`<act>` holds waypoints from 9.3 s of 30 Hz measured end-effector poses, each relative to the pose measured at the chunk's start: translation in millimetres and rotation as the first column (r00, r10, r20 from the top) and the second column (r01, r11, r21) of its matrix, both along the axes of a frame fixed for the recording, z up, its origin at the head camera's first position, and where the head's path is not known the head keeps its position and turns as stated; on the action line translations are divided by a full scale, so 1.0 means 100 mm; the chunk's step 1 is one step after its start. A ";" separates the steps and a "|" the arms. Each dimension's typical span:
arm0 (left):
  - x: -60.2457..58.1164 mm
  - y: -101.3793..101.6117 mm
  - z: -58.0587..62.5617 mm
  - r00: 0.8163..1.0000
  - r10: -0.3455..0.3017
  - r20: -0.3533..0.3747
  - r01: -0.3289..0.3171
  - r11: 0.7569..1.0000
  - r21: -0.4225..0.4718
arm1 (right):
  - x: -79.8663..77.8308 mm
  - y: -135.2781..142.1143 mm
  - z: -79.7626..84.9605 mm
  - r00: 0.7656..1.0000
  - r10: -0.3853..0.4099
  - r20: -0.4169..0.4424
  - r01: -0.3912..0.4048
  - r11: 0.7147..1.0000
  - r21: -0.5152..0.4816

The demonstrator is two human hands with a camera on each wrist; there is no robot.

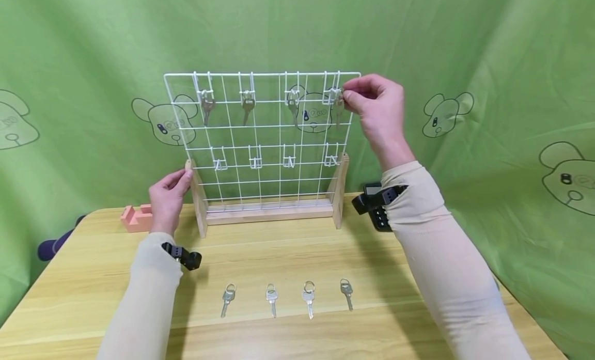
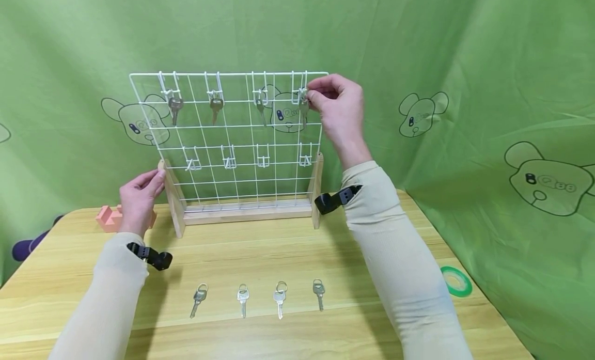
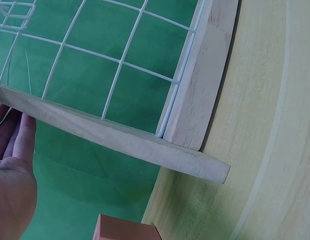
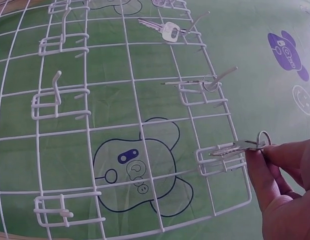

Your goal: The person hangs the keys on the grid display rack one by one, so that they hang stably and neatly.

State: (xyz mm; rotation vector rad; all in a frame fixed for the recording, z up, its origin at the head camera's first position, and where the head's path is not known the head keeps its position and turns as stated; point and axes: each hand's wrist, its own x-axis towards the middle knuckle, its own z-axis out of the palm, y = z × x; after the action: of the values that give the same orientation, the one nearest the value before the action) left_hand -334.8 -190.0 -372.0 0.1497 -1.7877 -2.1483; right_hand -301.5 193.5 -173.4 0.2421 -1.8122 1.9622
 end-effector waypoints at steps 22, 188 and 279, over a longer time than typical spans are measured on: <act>0.02 0.00 0.01 1.000 0.003 -0.020 -0.003 1.000 -0.008 | -0.04 0.12 -0.20 0.992 -0.117 0.052 0.096 0.950 0.298; 0.01 -0.01 0.11 0.998 -0.035 -0.050 0.031 0.997 -0.075 | 0.62 -1.81 -2.44 0.773 0.333 0.540 -0.579 0.023 0.815; -0.01 -0.04 0.13 0.998 -0.053 -0.039 0.054 0.998 0.015 | 0.31 -1.57 -1.60 0.870 0.388 0.304 -0.490 0.617 0.615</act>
State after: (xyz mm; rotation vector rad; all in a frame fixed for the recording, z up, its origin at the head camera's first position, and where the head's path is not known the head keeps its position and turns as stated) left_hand -336.2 -194.0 -359.0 0.0641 -1.7720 -2.1879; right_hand -270.6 36.2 -333.1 0.8826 -2.7318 1.4986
